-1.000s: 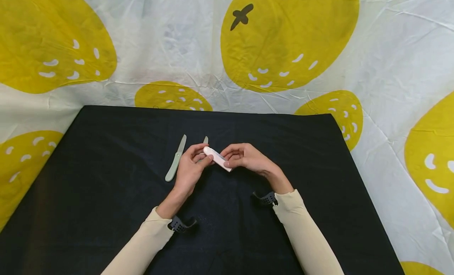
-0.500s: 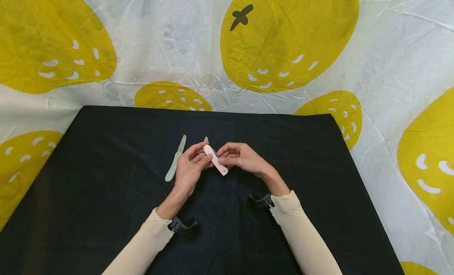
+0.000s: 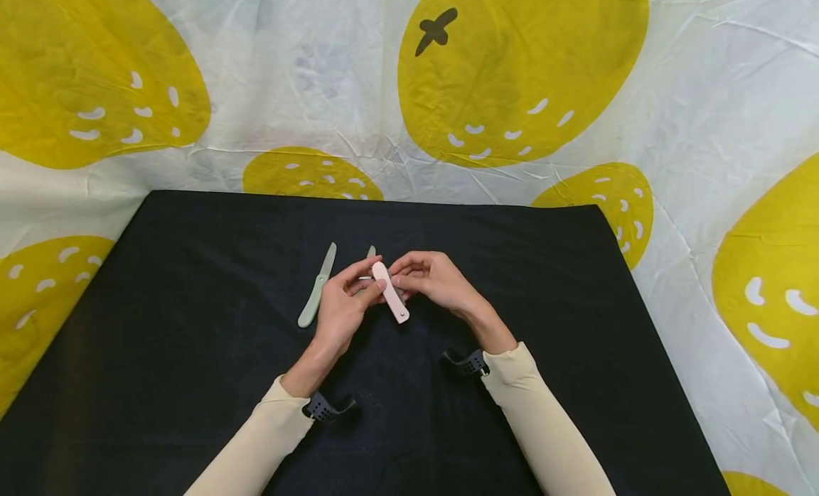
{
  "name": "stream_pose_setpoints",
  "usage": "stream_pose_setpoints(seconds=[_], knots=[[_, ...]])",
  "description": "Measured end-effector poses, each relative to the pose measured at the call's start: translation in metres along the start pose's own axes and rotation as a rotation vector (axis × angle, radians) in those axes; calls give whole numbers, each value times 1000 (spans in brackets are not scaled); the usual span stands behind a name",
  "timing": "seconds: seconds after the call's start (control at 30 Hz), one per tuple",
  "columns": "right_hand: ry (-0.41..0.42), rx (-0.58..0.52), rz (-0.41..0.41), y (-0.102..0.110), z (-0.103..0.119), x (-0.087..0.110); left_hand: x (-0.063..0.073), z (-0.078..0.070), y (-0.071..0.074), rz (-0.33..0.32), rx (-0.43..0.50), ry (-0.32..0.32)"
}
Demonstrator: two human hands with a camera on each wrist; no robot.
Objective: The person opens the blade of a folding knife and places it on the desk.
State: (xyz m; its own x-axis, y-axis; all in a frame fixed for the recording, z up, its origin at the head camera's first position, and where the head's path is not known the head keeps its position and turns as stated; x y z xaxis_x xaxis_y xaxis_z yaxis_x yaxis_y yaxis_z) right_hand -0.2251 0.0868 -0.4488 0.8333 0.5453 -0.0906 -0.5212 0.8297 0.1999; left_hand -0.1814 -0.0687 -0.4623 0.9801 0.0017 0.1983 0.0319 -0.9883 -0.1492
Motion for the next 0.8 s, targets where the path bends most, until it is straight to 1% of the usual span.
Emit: stream_pose_setpoints(seconds=[0.23, 0.33, 0.5, 0.6, 0.7, 0.8], knots=[[-5, -1, 1, 2, 1, 1, 0, 1, 0, 14, -15, 12], [-10, -19, -39, 6, 2, 1, 0, 1, 1, 13, 6, 16], [-16, -66, -133, 13, 2, 0, -1, -1, 5, -24, 45, 12], [-21, -84, -168, 16, 0, -1, -1, -1, 6, -46, 61, 9], [-29, -95, -167, 17, -3, -1, 0, -1, 7, -62, 60, 13], [-37, -92, -118, 15, -3, -1, 1, -1, 8, -68, 38, 13]])
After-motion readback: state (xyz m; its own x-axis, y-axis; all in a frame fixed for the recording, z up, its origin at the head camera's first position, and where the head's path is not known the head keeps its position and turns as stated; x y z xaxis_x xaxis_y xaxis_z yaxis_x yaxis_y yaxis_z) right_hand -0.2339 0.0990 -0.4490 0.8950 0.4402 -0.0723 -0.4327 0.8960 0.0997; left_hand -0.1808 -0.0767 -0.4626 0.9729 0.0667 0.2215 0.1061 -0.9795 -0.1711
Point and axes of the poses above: each hand's wrist, its own x-axis away from the middle knuckle, its own y-axis out of the back of the hand, z = x × y, the point moved 7 cm from there along -x, towards the middle knuckle, and after that the axes turned 10 degrees about y, right-handed, at the moved point
